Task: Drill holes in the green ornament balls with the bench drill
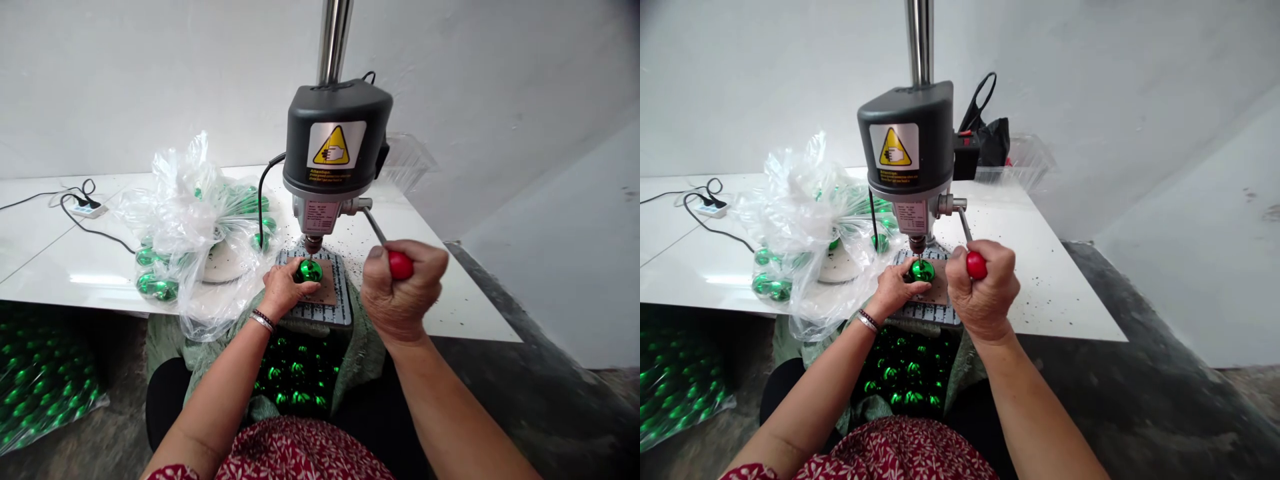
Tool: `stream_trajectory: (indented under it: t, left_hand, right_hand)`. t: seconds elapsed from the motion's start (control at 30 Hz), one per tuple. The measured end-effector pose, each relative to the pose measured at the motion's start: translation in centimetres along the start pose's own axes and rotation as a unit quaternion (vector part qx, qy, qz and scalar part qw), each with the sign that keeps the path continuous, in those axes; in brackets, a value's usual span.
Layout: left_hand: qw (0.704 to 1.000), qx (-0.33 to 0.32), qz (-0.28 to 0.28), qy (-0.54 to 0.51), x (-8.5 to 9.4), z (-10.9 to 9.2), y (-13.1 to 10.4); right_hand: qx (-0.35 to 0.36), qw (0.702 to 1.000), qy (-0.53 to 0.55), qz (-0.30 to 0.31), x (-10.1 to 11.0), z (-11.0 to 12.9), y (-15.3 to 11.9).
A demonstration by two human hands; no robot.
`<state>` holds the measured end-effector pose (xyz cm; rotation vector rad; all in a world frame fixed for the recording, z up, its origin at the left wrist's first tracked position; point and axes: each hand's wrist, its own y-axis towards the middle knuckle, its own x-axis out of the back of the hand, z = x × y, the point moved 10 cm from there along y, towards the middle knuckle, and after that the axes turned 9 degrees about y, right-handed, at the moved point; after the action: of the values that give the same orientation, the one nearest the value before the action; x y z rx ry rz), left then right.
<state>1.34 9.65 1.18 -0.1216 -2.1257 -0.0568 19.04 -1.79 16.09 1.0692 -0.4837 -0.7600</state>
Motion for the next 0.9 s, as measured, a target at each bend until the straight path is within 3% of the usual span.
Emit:
stream_trajectory:
  t: [0.1, 0.17, 0.27, 0.37, 0.47, 0.57, 0.67, 0.77, 0.9]
  left_hand:
    - [1.000, -0.002, 0.000, 0.006, 0.0, -0.1, 0.0]
    - [1.000, 0.000, -0.001, 0.005, 0.0, -0.1, 0.0]
    - [1.000, 0.007, -0.002, -0.014, 0.1, -0.2, -0.1]
    - [0.997, 0.000, -0.009, -0.070, 0.5, -0.3, -0.7]
    - [0.990, -0.032, 0.003, -0.135, 1.1, -0.3, -2.5]
    - [0.983, -0.055, 0.060, -0.164, 1.7, 0.4, -5.3]
    - [0.978, -0.065, 0.075, -0.181, 3.9, 1.3, -7.6]
    - [0.979, -0.039, 0.013, -0.198, 7.4, 3.2, -7.7]
    - [0.976, 0.092, -0.134, -0.148, 11.4, 9.2, -4.4]
  right_hand:
    - [0.007, 1.000, 0.012, 0.005, -0.1, 0.1, -0.3]
    - [0.000, 1.000, 0.014, 0.001, -0.2, 0.2, 0.9]
    - [-0.048, 0.998, 0.026, 0.009, -1.2, -0.1, 4.8]
    - [-0.135, 0.987, 0.037, 0.083, -3.7, -1.6, 8.7]
    - [-0.170, 0.977, 0.026, 0.127, -4.9, -2.4, 10.4]
    - [-0.167, 0.979, 0.033, 0.115, -4.7, -2.3, 10.6]
    - [-0.197, 0.976, 0.035, 0.087, -4.2, -2.3, 10.2]
    - [-0.230, 0.970, 0.031, 0.068, -4.0, -2.2, 9.9]
    - [-0.238, 0.969, 0.019, 0.058, -3.9, -2.1, 10.0]
